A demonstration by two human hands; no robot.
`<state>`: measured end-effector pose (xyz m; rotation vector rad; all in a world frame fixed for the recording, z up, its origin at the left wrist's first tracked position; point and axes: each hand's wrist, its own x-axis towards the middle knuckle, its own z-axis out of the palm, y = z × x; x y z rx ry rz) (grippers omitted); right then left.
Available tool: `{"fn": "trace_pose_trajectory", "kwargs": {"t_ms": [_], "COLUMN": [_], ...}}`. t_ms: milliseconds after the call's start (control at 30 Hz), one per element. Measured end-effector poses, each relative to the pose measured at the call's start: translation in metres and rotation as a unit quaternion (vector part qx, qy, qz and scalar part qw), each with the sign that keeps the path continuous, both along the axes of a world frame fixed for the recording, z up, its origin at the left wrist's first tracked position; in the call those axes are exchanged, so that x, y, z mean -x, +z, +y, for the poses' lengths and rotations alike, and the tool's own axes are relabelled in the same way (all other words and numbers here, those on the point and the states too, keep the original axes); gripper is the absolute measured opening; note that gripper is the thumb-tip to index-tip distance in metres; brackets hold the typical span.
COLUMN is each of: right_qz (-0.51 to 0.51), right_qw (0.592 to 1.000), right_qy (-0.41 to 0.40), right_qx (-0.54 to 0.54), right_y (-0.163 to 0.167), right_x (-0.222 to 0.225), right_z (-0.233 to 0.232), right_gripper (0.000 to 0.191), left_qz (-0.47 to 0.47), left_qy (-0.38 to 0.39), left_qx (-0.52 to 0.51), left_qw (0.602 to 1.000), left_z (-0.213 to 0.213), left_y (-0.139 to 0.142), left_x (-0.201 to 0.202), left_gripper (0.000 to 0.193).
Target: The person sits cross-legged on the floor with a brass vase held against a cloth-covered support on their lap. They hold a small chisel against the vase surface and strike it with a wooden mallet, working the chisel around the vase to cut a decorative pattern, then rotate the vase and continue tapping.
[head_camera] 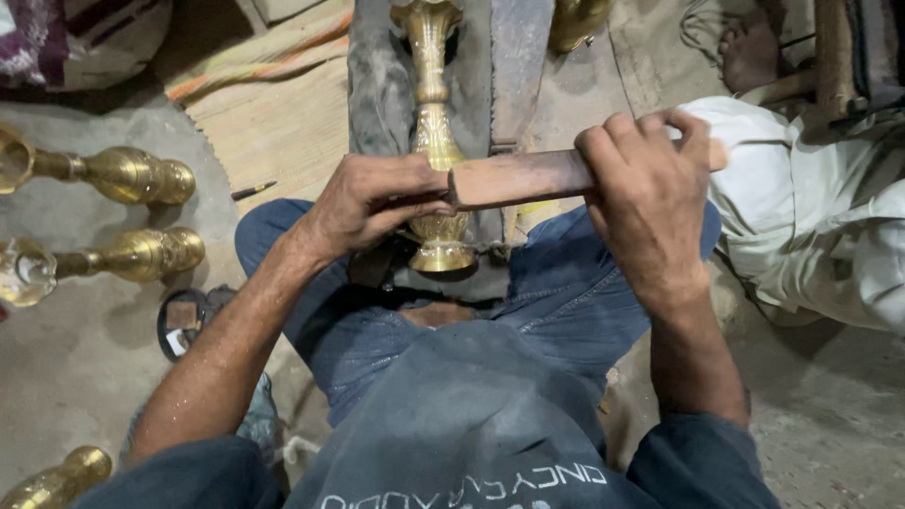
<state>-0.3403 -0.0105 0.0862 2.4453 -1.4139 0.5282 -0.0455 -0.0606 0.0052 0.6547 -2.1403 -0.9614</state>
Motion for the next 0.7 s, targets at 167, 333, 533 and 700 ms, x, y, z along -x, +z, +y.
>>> {"fn": "trace_pose_trajectory", "kwargs": {"t_ms": [167, 333, 533, 700], "right_qz": [-0.162, -0.218, -0.149, 0.02], "right_qw": [0.979, 0.969, 0.98, 0.999], "right_qy": [-0.001, -0.012, -0.058, -0.001], "right_qx": [-0.121, -0.118, -0.118, -0.028], "right_y": [-0.002, -0.001, 0.012, 0.02], "right_x": [0.004, 0.003, -0.008, -0.01], "right_z": [-0.004, -0.004, 0.0, 0.0], "right_gripper": [0.033, 0.032, 0.03, 0.039], "left_qz": [0.003, -0.013, 0.023, 0.027], "left_qy": [-0.011, -0.009, -0.012, -0.004], "left_qx": [-0.02, -0.03, -0.013, -0.007], "left_qw": [1.0, 0.999, 1.0, 1.0], "left_z": [0.001, 0.002, 0.004, 0.003], "left_y": [0.001, 0.002, -0.007, -0.012], "left_x": [-0.004, -0.005, -0.006, -0.007], "left_gripper": [0.034, 0.034, 0.034, 0.032]}}
